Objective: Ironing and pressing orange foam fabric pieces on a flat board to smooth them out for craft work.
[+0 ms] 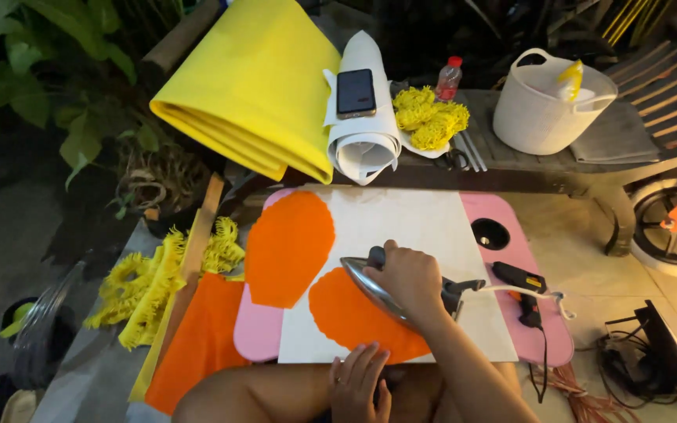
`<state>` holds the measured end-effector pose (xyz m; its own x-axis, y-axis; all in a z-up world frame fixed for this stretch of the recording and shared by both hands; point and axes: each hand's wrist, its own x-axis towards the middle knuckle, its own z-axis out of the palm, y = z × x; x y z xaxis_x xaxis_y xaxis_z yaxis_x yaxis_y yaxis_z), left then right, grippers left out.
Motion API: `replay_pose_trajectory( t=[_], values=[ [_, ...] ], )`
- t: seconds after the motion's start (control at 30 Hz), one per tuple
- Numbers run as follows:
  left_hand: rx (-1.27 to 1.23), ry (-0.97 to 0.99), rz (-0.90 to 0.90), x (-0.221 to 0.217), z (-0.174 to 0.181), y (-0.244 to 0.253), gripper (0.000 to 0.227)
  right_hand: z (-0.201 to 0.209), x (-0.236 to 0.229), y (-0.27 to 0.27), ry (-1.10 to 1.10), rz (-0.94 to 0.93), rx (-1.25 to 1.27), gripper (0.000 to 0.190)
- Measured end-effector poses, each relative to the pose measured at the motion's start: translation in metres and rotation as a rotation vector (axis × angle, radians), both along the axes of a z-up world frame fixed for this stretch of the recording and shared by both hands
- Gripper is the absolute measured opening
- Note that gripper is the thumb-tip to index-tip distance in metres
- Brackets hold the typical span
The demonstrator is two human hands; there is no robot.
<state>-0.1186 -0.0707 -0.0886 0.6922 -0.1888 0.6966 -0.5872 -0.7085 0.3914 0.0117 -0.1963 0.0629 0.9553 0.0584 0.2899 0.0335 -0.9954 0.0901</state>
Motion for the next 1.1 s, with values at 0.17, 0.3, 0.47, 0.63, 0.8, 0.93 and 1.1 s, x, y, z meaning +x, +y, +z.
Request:
replay_pose_trajectory(
  t=[0.17,0.3,0.47,0.63,0.8,0.93,1.1],
  values=[
    [-0.009,-0.052,-0.021,0.003,-0.002,0.002,0.055,0.006,-0.002,0.001,0.041,-0.009,0.048,0.052],
    [0.058,-0.236,0.066,0.019,-0.043,-0.001,0.056,-0.001,-0.001,-0.002,0.035,-0.004,0.067,0.050],
    [0.027,-0.446,0.210,0.036,-0.051,-0.011,0.041,0.009,0.003,0.000,0.069,-0.022,0.050,0.050],
    [-0.049,-0.090,0.062,0.009,-0.019,-0.007,0.045,0.009,0.000,-0.002,0.142,-0.010,0.046,0.052],
    [-0.027,-0.058,-0.018,0.006,0.011,-0.001,0.048,0.022,-0.002,-0.001,0.156,0.031,0.062,0.048],
    [-0.002,0.011,-0.064,0.003,0.020,0.003,0.050,0.026,0.002,-0.001,0.101,0.041,0.037,0.048],
    [-0.023,0.097,-0.054,-0.003,0.026,0.002,0.052,0.018,0.020,-0.013,0.128,0.066,0.054,0.050]
  ],
)
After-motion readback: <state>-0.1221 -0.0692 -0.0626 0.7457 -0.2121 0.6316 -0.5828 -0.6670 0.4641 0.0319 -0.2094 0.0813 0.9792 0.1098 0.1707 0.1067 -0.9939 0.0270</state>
